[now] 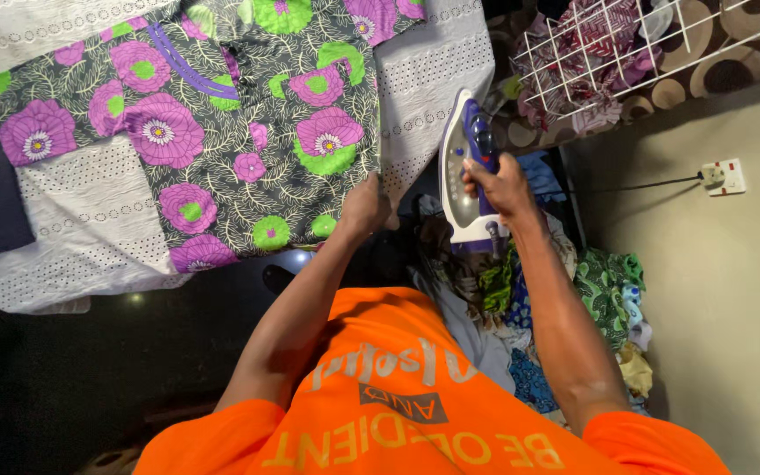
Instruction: The person irons a pair of dark gray shorts and then a floral-patterned short-sleeved shirt on a white tablecloth-covered table. They use a blue and white electric iron, smoothing the fabric and adjusting the garments between passes.
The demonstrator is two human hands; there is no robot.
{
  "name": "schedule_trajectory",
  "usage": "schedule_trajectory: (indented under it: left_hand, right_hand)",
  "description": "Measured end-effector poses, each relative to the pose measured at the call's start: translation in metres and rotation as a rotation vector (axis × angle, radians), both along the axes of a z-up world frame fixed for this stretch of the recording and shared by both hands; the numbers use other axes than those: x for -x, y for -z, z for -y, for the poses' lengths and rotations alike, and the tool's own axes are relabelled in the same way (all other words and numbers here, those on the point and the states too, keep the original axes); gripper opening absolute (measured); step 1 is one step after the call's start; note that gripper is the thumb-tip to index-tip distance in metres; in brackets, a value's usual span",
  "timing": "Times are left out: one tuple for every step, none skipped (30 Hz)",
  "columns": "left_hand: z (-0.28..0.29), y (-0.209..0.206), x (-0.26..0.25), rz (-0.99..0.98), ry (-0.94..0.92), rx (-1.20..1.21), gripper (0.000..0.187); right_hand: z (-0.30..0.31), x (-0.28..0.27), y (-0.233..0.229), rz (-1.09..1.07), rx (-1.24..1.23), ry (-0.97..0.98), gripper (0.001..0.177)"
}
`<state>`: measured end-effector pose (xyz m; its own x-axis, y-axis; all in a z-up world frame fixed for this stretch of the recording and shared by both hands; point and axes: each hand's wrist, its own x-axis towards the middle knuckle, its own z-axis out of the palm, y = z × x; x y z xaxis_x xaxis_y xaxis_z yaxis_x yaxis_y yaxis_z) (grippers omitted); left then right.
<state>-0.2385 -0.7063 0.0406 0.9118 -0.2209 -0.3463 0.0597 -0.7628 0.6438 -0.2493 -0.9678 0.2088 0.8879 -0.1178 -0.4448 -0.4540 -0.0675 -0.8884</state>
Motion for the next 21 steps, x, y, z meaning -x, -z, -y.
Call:
schedule_trajectory:
  left_hand:
    - [0.012,0.000,0.005,-0.008,-0.014,0.039,0.048]
    - [0.024,0.000,0.011,-0.016,-0.028,0.077,0.057]
    - [0.036,0.001,0.015,-0.020,-0.043,0.117,0.066]
    - [0.046,0.001,0.019,-0.004,-0.043,0.150,0.072]
    - [0.056,0.001,0.024,0.010,-0.043,0.182,0.078]
    - [0.060,0.001,0.029,0.024,-0.043,0.215,0.084]
    - [0.061,0.000,0.033,0.022,-0.048,0.225,0.084]
    - [0.063,-0.001,0.037,0.019,-0.052,0.236,0.084]
    - [0.063,-0.003,0.037,0.019,-0.056,0.247,0.084]
    - [0.061,-0.005,0.036,-0.013,-0.108,0.301,0.075]
    - [0.056,-0.006,0.036,-0.050,-0.157,0.356,0.067]
    - [0.051,-0.008,0.036,-0.087,-0.205,0.411,0.060]
    - [0.046,-0.010,0.033,-0.098,-0.240,0.392,0.055]
    - [0.040,-0.012,0.030,-0.110,-0.276,0.373,0.050]
    - [0.036,-0.013,0.028,-0.121,-0.315,0.355,0.046]
    - [0.034,-0.014,0.028,-0.089,-0.337,0.374,0.044]
    - [0.031,-0.015,0.027,-0.055,-0.360,0.390,0.043]
    - [0.030,-0.015,0.026,-0.020,-0.383,0.406,0.041]
    - [0.030,-0.016,0.025,-0.030,-0.383,0.410,0.040]
    - [0.029,-0.016,0.026,-0.040,-0.383,0.414,0.039]
    - [0.029,-0.016,0.026,-0.049,-0.380,0.419,0.038]
  right_hand:
    - [0.008,-0.012,0.008,0.040,-0.039,-0.009,0.027]
    - [0.015,-0.021,0.015,0.091,-0.003,-0.033,0.025]
    - [0.020,-0.032,0.023,0.146,0.035,-0.057,0.025]
    - [0.023,-0.044,0.030,0.201,0.072,-0.081,0.025]
    - [0.024,-0.055,0.038,0.251,0.020,-0.050,0.029]
    - [0.021,-0.066,0.045,0.300,-0.032,-0.019,0.033]
    - [0.020,-0.076,0.050,0.348,-0.084,0.013,0.039]
    - [0.019,-0.086,0.054,0.364,-0.092,0.027,0.039]
    - [0.018,-0.096,0.056,0.381,-0.099,0.041,0.040]
    - [0.018,-0.104,0.056,0.398,-0.105,0.055,0.041]
    - [0.019,-0.108,0.057,0.382,-0.097,0.050,0.039]
    - [0.020,-0.111,0.057,0.366,-0.088,0.046,0.038]
    - [0.023,-0.114,0.056,0.353,-0.079,0.042,0.037]
    - [0.025,-0.115,0.055,0.363,-0.080,0.044,0.037]
    - [0.028,-0.115,0.056,0.373,-0.081,0.042,0.038]
    - [0.029,-0.114,0.058,0.383,-0.081,0.041,0.038]
    - [0.026,-0.116,0.063,0.391,-0.153,0.061,0.040]
    - [0.022,-0.118,0.069,0.397,-0.224,0.082,0.041]
    - [0.018,-0.120,0.078,0.405,-0.297,0.106,0.042]
    - [0.010,-0.124,0.089,0.432,-0.349,0.144,0.043]
    - [0.001,-0.131,0.101,0.459,-0.400,0.184,0.043]
